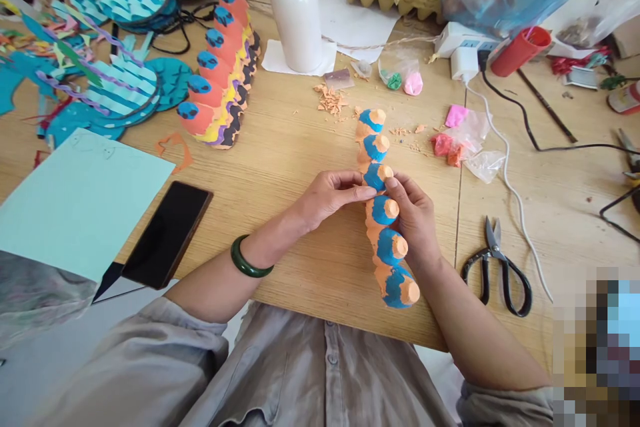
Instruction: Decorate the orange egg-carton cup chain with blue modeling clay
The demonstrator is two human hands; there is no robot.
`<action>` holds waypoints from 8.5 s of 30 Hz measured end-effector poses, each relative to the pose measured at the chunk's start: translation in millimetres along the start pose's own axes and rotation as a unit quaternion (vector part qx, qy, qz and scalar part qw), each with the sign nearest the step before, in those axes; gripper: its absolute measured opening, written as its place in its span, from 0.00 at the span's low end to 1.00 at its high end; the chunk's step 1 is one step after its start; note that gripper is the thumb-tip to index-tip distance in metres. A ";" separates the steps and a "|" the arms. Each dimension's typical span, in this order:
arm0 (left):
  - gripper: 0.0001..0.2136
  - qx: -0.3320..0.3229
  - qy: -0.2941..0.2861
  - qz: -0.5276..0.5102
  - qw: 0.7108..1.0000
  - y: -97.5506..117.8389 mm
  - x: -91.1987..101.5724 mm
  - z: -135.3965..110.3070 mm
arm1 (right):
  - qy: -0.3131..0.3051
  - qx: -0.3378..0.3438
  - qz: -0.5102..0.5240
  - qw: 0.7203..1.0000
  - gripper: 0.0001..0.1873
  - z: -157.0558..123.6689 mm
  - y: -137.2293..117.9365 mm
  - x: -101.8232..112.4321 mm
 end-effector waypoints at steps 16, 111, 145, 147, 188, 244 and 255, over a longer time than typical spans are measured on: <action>0.18 0.002 0.067 0.084 0.994 1.6 12.3 0.3 | 0.025 0.077 -0.079 0.994 0.20 -12.0 -8.0 0.1; 0.21 0.017 0.110 0.123 0.986 -2.9 34.8 5.2 | -0.042 0.129 -0.181 0.974 0.13 3.7 -5.8 -0.9; 0.13 -0.056 0.030 -0.066 0.996 12.0 0.6 -11.2 | -0.054 0.469 -0.341 0.813 0.12 -31.2 -74.6 -19.4; 0.13 -0.050 0.031 -0.075 0.995 12.1 0.8 -10.7 | -0.067 0.459 -0.339 0.819 0.15 -29.4 -71.2 -20.0; 0.16 -0.015 0.005 -0.053 0.998 7.4 -1.6 -5.5 | -0.108 0.433 -0.289 0.847 0.10 -23.3 -65.6 -19.3; 0.16 -0.087 0.058 -0.017 0.994 8.2 16.2 8.1 | 0.007 0.341 -0.236 0.910 0.06 -8.0 -62.5 8.6; 0.15 -0.051 0.022 0.027 0.998 -3.4 -3.5 1.1 | -0.018 0.408 -0.382 0.829 0.05 -21.2 -78.4 -9.0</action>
Point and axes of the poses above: each hand's wrist, its own z-axis towards the middle knuckle, its own x-axis out of the back of the hand, y = z × x, the point moved 9 cm from there along z, towards the middle knuckle, and after that the axes turned 10 degrees about x, right-handed, at the moved point
